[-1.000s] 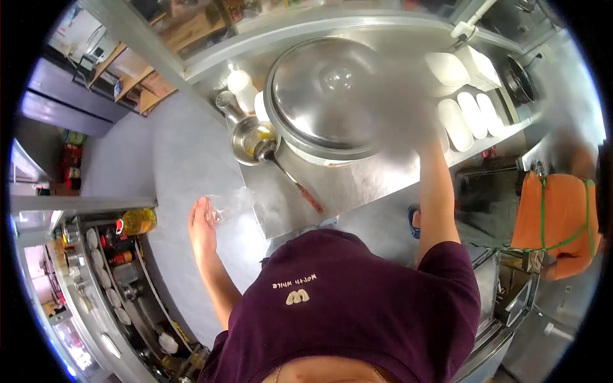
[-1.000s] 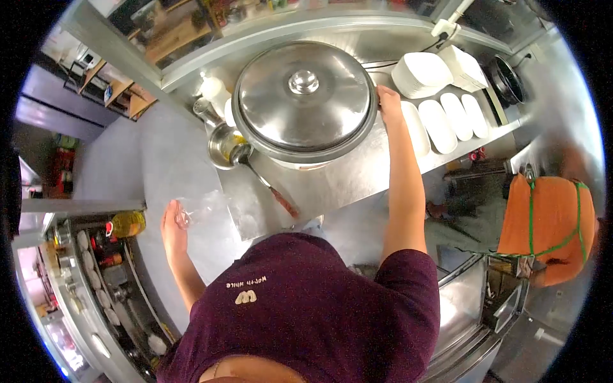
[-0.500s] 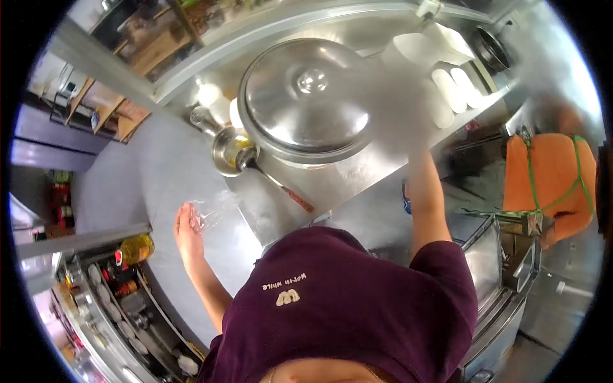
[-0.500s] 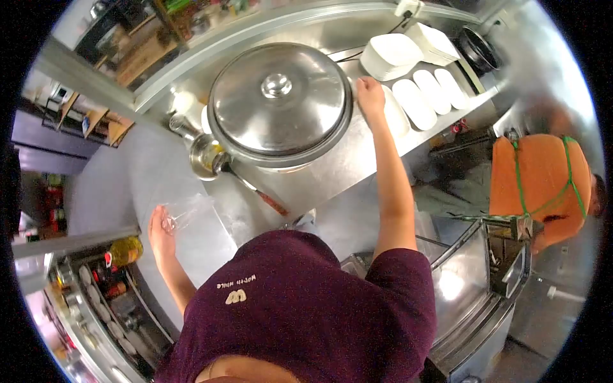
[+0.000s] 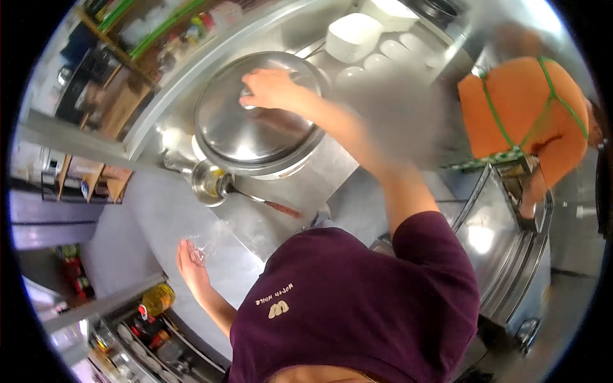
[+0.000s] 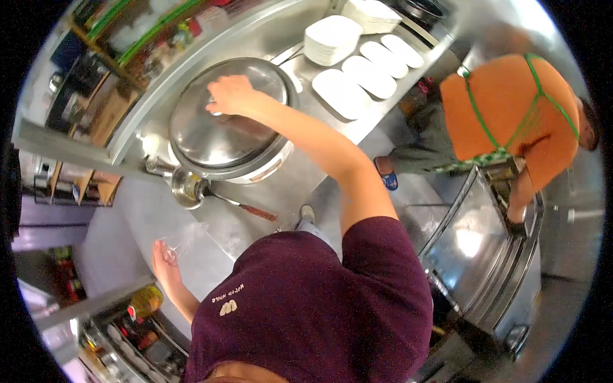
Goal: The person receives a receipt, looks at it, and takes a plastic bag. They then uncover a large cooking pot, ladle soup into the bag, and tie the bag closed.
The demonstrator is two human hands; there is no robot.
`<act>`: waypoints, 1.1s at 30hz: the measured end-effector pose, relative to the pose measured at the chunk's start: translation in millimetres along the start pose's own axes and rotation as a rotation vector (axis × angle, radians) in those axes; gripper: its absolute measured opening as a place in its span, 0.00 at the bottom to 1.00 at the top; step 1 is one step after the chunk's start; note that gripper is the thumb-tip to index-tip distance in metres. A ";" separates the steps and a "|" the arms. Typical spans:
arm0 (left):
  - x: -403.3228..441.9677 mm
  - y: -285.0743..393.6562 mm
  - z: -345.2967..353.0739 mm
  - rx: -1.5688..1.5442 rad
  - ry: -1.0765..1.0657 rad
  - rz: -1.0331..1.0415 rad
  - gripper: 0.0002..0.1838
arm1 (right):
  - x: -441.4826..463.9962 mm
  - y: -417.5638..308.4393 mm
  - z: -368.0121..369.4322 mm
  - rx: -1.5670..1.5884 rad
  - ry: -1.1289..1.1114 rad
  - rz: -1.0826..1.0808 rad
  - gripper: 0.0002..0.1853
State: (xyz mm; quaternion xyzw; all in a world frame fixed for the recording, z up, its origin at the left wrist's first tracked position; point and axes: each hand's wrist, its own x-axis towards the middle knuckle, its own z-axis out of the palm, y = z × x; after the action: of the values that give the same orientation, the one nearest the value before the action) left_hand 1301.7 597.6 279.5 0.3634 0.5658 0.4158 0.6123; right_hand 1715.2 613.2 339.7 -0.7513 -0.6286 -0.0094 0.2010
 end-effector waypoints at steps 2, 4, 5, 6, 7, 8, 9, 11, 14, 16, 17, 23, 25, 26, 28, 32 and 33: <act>-17.5 10.4 15.2 0.012 0.040 -0.011 0.27 | 1.1 1.5 2.4 -0.006 -0.003 0.007 0.22; -19.6 13.8 22.5 0.043 0.006 -0.023 0.26 | -3.5 -4.4 -5.0 -0.054 -0.058 0.029 0.22; -12.5 11.1 18.8 0.058 -0.025 -0.026 0.26 | -7.6 -8.5 -16.7 -0.053 -0.102 0.026 0.19; -4.3 8.5 15.9 0.072 -0.084 -0.039 0.23 | -3.4 -2.3 -1.4 -0.048 0.012 -0.021 0.17; 4.9 6.0 12.6 0.082 -0.131 -0.052 0.21 | -12.0 -14.8 -29.2 0.003 -0.140 0.074 0.15; 9.3 6.4 17.2 0.082 -0.167 -0.062 0.19 | 2.7 -6.5 -4.6 -0.069 -0.091 0.071 0.14; 7.7 10.4 27.3 0.100 -0.243 -0.057 0.17 | -11.2 -15.9 -29.3 -0.061 -0.156 0.102 0.14; 1.3 20.8 39.0 0.126 -0.371 -0.043 0.13 | -10.3 -20.8 -26.8 -0.089 -0.134 0.131 0.16; 9.5 29.6 51.6 0.162 -0.499 -0.052 0.09 | -3.6 -16.2 -11.5 -0.040 -0.089 0.167 0.16; 6.7 28.4 63.7 0.160 -0.439 -0.039 0.09 | -5.4 -17.2 -13.9 -0.038 -0.114 0.158 0.15; 4.3 27.0 68.7 0.157 -0.409 -0.033 0.09 | -7.1 -17.8 -16.7 -0.029 -0.105 0.146 0.15; -21.4 26.3 74.3 0.166 -0.445 -0.095 0.10 | -1.4 -21.3 -16.6 -0.046 0.000 0.148 0.16; -23.1 25.8 75.9 0.169 -0.430 -0.090 0.10 | 1.5 -27.8 -22.3 -0.026 0.034 0.127 0.17; -21.2 25.1 76.7 0.175 -0.419 -0.089 0.10 | 2.8 -30.7 -27.3 -0.016 0.037 0.118 0.17; -17.0 25.3 79.0 0.177 -0.472 -0.084 0.10 | 5.5 -36.8 -43.6 0.006 0.047 0.105 0.18; 1.0 21.9 85.5 0.182 -0.559 -0.106 0.10 | 1.7 -41.1 -59.2 0.027 0.078 0.125 0.18; 0.8 21.7 87.7 0.191 -0.575 -0.102 0.11 | 3.3 -38.2 -57.4 0.035 0.079 0.137 0.19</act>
State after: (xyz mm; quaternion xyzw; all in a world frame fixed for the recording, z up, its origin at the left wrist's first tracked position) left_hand 1386.9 609.1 307.5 0.4936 0.4232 0.2095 0.7303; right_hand 1693.3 603.2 404.4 -0.7880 -0.5672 -0.0141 0.2389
